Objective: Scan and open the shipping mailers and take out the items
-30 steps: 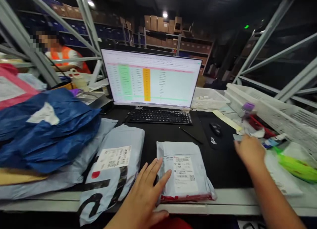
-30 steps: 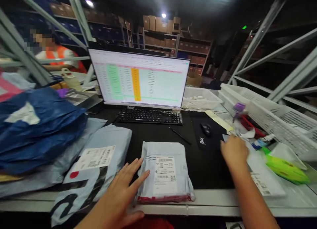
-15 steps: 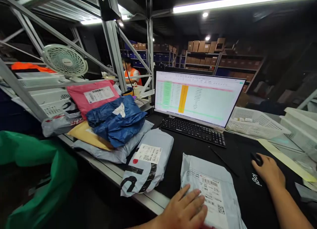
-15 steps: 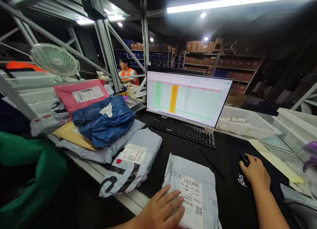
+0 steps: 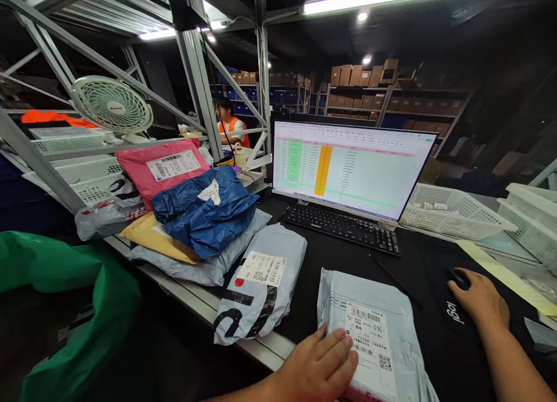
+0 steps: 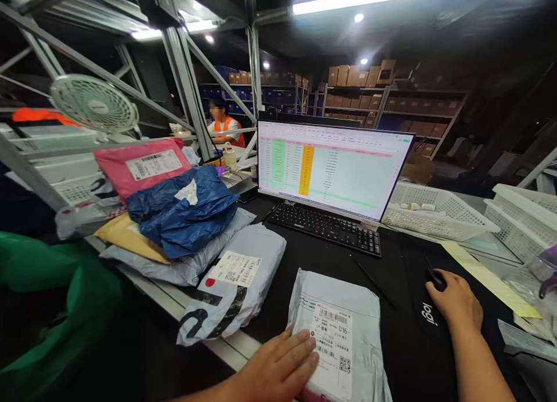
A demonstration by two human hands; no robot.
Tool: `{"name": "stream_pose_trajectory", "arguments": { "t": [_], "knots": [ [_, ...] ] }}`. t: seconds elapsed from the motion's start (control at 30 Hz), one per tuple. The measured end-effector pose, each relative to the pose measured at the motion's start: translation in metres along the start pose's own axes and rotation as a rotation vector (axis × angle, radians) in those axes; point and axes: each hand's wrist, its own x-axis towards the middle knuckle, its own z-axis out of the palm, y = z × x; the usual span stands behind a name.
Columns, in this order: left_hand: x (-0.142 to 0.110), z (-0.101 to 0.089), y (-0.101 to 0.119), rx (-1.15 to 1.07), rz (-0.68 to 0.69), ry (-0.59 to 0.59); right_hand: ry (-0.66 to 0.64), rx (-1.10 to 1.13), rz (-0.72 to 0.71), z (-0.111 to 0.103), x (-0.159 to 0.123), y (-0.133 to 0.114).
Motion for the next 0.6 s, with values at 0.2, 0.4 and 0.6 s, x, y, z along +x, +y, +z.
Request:
{"name": "stream_pose_trajectory", "arguments": {
  "t": [0.2, 0.4, 0.6],
  "knots": [
    [-0.007, -0.015, -0.002, -0.106, -0.194, -0.045, -0.004, 0.038, 0.042, -0.014, -0.005, -0.010],
    [0.007, -0.029, -0.003, -0.303, -0.552, 0.293, 0.061, -0.007, -0.007, -0.046, -0.019, -0.054],
    [0.038, -0.040, -0.022, -1.078, -1.357, 0.262, -0.180, -0.008, -0.240, -0.053, -0.031, -0.131]
  ]
}}
